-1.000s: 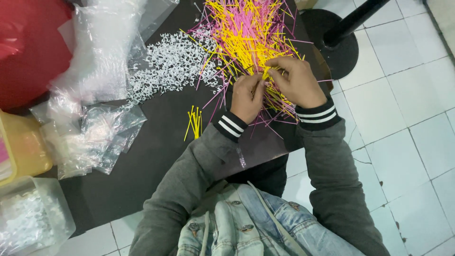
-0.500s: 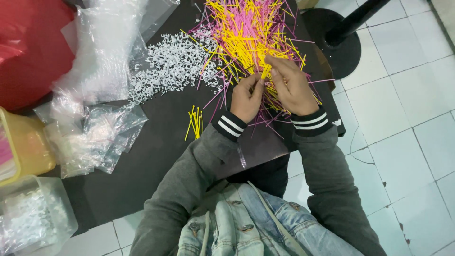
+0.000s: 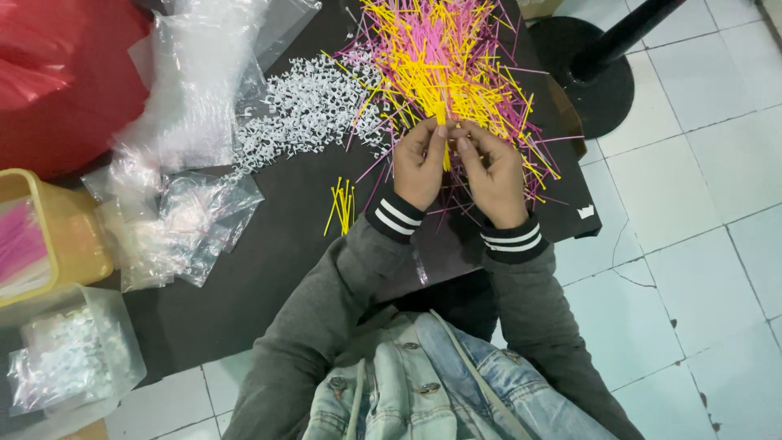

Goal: The person sorts pink and yellow cable ties from a mixed pile on a table, separating them by color. They then place the sorted pink ties into a clear plastic bag and set it aside before continuing to sort the remaining ties.

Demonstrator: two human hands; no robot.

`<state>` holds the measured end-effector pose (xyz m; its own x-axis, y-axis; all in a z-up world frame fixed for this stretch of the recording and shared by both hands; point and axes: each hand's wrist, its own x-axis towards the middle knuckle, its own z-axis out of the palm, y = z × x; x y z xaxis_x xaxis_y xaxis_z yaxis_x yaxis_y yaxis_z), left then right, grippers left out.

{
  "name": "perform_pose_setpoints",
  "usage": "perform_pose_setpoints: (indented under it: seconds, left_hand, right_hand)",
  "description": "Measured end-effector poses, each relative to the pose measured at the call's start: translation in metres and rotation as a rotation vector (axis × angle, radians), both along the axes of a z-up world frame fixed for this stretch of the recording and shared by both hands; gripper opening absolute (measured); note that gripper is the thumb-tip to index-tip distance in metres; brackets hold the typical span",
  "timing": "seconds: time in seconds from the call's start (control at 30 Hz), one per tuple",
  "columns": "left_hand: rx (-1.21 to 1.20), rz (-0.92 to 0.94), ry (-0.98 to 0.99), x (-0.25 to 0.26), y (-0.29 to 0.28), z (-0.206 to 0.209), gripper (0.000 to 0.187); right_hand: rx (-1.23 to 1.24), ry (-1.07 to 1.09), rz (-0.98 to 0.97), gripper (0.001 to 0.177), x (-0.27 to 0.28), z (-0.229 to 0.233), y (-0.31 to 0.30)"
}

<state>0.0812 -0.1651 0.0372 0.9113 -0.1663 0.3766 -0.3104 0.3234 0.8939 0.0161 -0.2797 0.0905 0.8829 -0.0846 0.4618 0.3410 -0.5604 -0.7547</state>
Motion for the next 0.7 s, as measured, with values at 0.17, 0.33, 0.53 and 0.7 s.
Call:
perform_pose_setpoints:
  seconds: [0.17, 0.33, 0.53, 0.7]
  left_hand:
    - [-0.043, -0.020, 0.014, -0.020, 0.011, 0.016, 0.023]
    - [0.051, 0.034, 0.061, -0.041, 0.032, 0.017, 0.024]
    - [0.433, 0.272, -0.125, -0.067, 0.098, 0.019, 0.023]
    - [0.988, 0.629, -0.290, -0.089, 0.166, -0.016, 0.026]
  right_hand:
    - [0.162, 0.181, -0.013, 0.020, 0.000, -0.059, -0.013]
    - [0.249, 0.239, 0.051, 0.015, -0.015, -0.057, 0.014]
    - [0.270, 0.329, 0.073, 0.012, -0.034, -0.063, 0.053]
    - [0.169, 0.392, 0.049, 0.016, -0.044, -0.064, 0.090]
